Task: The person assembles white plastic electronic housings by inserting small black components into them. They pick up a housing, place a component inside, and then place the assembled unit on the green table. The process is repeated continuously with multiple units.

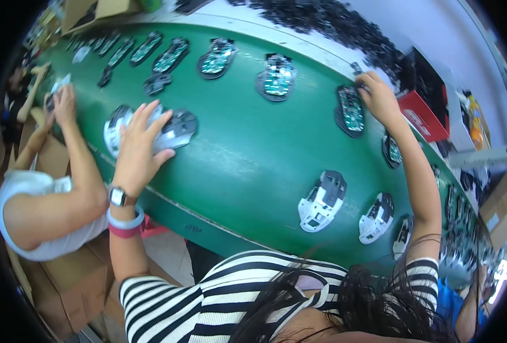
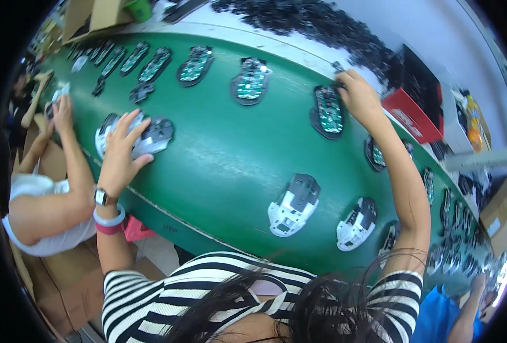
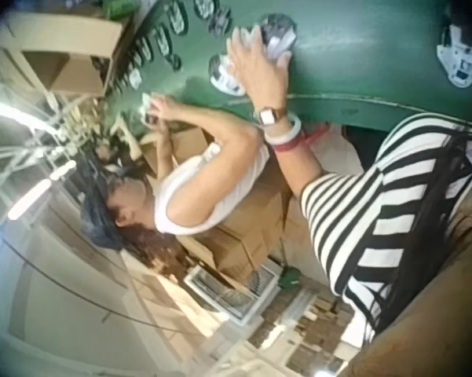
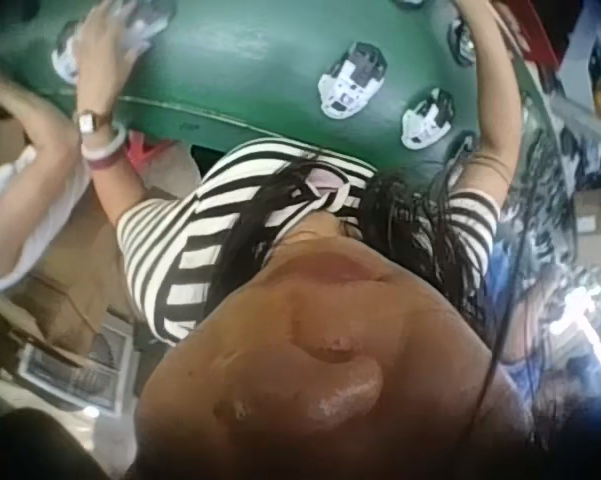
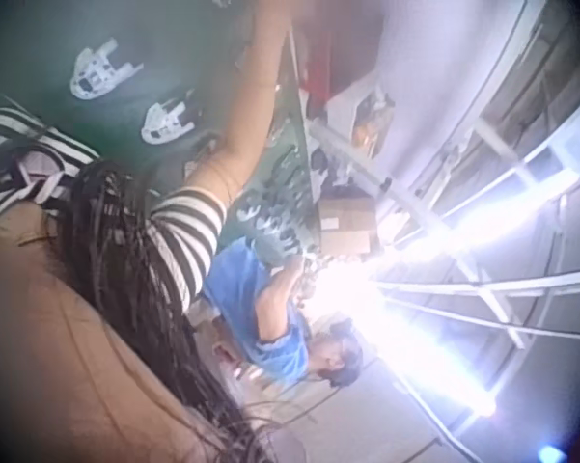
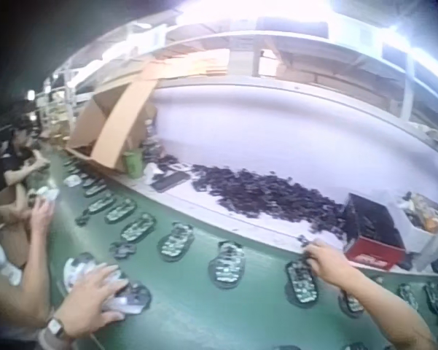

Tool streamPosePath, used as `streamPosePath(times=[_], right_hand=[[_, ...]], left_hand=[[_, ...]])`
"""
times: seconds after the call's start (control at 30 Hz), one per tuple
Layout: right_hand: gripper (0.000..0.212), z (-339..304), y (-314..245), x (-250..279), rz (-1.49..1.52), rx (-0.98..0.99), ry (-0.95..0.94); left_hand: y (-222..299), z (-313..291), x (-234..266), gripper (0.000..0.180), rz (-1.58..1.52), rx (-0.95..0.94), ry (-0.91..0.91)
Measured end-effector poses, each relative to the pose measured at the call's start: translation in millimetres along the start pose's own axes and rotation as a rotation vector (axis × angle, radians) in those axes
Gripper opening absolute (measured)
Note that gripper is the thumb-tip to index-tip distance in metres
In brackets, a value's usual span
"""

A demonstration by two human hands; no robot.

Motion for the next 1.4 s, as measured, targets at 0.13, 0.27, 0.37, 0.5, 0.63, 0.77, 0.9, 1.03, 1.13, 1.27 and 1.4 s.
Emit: streamPosePath(times=[0.13, 0.27, 0.37, 0.5, 0.63, 0.77, 0.9, 1.03, 1.13, 1.27, 1.4], right_hand=[[0.035, 6.7, 3.5, -2.2, 0.021, -0.051, 0.075], [0.035, 14.3, 21.3, 14.6, 0.128, -0.164, 0.141], [0.022, 7.3, 13.1, 38.4, 0.205, -0.272, 0.212], [0.018, -15.9, -29.8, 72.9, 0.179, -0.275, 0.318], [0.016, -16.1, -186.4, 103.3, 0.340, 0.281, 0.298], [0.026, -15.0, -265.1, 76.6, 0.370, 0.661, 0.230], [0.027, -9.6, -261.8, 53.5, 0.221, 0.686, 0.227], [0.024, -8.4, -259.0, 40.0, 0.158, 0.658, 0.250], [0.021, -7.9, -266.4, 31.2, 0.099, 0.666, 0.294], [0.019, -19.1, -281.4, 24.8, -0.064, 0.713, 0.343], [0.024, -22.3, -281.5, 24.1, -0.116, 0.695, 0.348]], left_hand=[[-10.0, 3.0, 0.1, 0.085, 0.015, -0.021, 0.018], [-33.0, 6.7, 5.2, 0.079, 0.168, 0.045, 0.111], [-35.0, 7.1, 18.2, 0.077, 0.202, 0.068, 0.269], [-14.9, 3.5, 36.1, 0.079, -0.323, 0.031, 0.320], [41.7, 12.5, 38.5, 0.066, -1.569, -0.038, 0.089], [128.4, 26.6, 11.5, 0.046, -2.186, -0.109, -0.495], [145.8, 24.2, 2.6, 0.050, -2.028, -0.189, -0.541], [141.0, 21.4, -3.2, 0.052, -1.870, -0.051, -0.422], [123.6, 24.8, -6.1, 0.050, -1.821, 0.050, -0.252], [113.5, 25.5, -8.0, 0.039, -1.686, 0.076, -0.188], [109.5, 26.8, -5.6, 0.030, -1.624, 0.087, -0.091]])
Point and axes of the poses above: each hand's wrist, its own z-axis towards the middle knuckle, its own x-axis out of the back of the hand, y = z × x, the point moved 9 cm from there along z, towards the middle knuckle, and after that the axes turned 8 degrees about z, right-handed, at the moved point
